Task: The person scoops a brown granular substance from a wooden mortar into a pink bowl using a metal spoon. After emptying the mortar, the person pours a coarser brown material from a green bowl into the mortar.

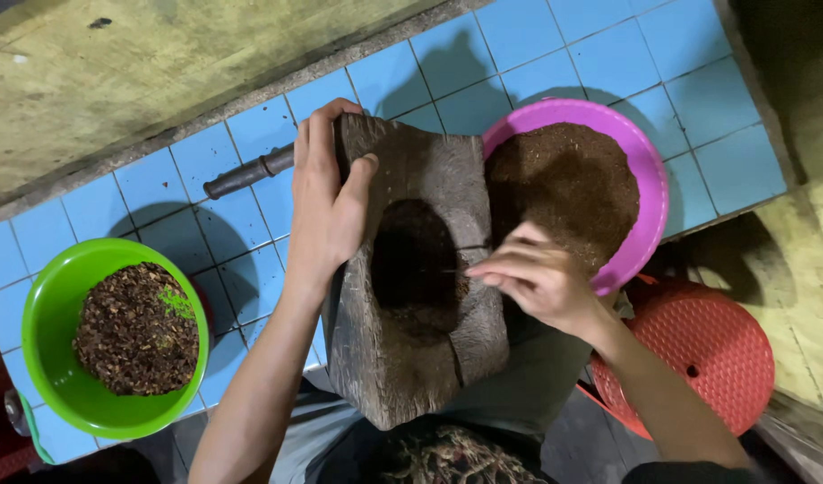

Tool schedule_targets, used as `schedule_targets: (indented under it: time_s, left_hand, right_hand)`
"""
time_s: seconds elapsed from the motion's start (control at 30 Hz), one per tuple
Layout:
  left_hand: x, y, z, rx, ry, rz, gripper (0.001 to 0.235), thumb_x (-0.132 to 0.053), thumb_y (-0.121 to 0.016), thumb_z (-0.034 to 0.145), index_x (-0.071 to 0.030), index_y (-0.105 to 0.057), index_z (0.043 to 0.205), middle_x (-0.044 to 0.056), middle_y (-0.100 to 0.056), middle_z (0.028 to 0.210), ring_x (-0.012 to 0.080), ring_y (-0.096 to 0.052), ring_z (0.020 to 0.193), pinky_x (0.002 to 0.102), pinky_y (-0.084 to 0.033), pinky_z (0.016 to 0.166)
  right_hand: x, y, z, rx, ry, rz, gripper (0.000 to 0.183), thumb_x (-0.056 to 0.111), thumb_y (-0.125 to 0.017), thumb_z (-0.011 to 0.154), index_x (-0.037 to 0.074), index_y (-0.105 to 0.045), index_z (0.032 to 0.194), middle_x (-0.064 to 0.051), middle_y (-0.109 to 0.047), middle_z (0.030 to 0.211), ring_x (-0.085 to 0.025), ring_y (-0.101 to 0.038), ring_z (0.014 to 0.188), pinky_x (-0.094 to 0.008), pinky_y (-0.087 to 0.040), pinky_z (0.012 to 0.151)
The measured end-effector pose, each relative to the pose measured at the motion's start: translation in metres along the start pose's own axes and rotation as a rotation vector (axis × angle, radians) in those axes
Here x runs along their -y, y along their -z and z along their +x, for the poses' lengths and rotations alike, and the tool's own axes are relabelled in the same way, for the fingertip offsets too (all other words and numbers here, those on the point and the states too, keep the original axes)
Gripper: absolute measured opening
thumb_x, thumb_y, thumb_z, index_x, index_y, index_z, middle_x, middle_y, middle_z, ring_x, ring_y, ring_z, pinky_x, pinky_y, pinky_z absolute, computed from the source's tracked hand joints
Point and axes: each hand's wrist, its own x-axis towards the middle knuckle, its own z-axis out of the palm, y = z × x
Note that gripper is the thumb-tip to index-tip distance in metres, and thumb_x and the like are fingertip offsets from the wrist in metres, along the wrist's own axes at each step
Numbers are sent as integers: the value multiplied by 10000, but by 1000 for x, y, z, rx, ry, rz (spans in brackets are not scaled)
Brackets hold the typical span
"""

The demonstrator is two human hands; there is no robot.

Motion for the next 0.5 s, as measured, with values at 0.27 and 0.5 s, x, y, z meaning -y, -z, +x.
schedule_targets:
  time_s: [0.27,0.5]
  left_hand:
    - [-9,2,-2,74,-49,237,554,-161,-470,891,-115,-419,1441,225,-466,1278,507,-523,1174,648,-426,979]
    - [-12,-2,-2,87,-34,274,543,-152,-462,919,-116,-391,1457,232,-450,1335,530,-506,1239,675,-439,976]
  right_hand:
    - [-4,-6,-23,-128,-107,-159,149,163,-617,982,111,-746,1037,8,-741,787,-190,-658,732,-327,-524,746]
    - [-9,-21,-3,-204,-28,-86,143,127,-643,973,69,-759,1031,-34,-748,796,-202,-648,720,-344,-504,794]
